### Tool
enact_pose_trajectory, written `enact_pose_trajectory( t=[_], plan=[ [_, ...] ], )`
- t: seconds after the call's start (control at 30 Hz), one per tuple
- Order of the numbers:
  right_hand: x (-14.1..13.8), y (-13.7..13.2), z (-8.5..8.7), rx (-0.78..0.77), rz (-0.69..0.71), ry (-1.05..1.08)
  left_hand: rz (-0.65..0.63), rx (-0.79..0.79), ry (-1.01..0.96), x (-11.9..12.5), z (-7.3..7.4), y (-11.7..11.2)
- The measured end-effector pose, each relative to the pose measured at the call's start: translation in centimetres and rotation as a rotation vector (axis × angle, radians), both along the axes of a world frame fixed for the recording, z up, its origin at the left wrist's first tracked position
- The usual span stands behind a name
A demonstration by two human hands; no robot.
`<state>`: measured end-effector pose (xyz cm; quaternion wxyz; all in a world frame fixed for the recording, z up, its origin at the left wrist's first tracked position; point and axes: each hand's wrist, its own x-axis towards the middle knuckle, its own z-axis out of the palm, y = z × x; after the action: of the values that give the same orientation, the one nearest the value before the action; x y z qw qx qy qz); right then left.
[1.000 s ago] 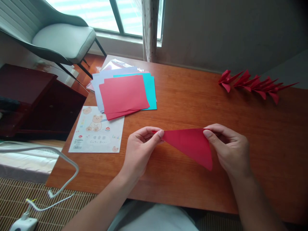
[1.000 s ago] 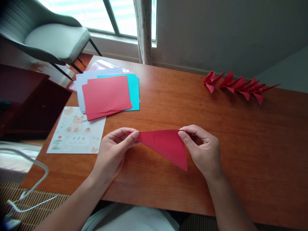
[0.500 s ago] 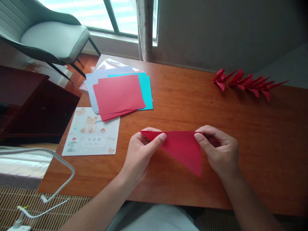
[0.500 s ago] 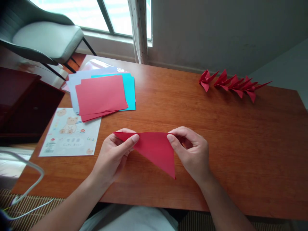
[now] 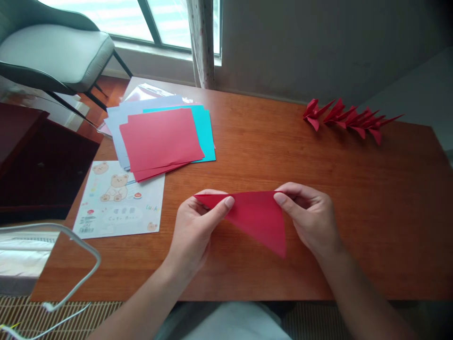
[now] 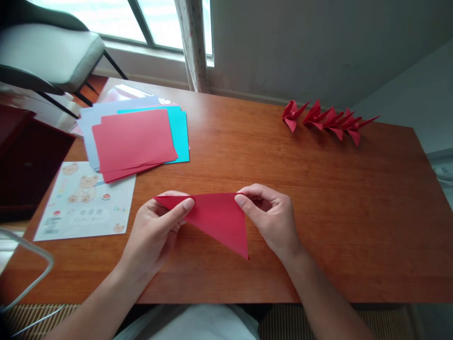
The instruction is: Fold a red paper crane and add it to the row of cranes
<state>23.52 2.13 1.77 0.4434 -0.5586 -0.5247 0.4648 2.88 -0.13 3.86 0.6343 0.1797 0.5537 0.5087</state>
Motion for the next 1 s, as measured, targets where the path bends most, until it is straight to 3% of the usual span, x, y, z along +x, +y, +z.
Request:
enact_pose_trajectory(
  t=[1.0],
  plan=[
    [-0.28,0.31,0.56,-0.023,-0.004,0.122,-0.018,-0.002,0.009,-0.13,-0.48,0.09]
  ],
)
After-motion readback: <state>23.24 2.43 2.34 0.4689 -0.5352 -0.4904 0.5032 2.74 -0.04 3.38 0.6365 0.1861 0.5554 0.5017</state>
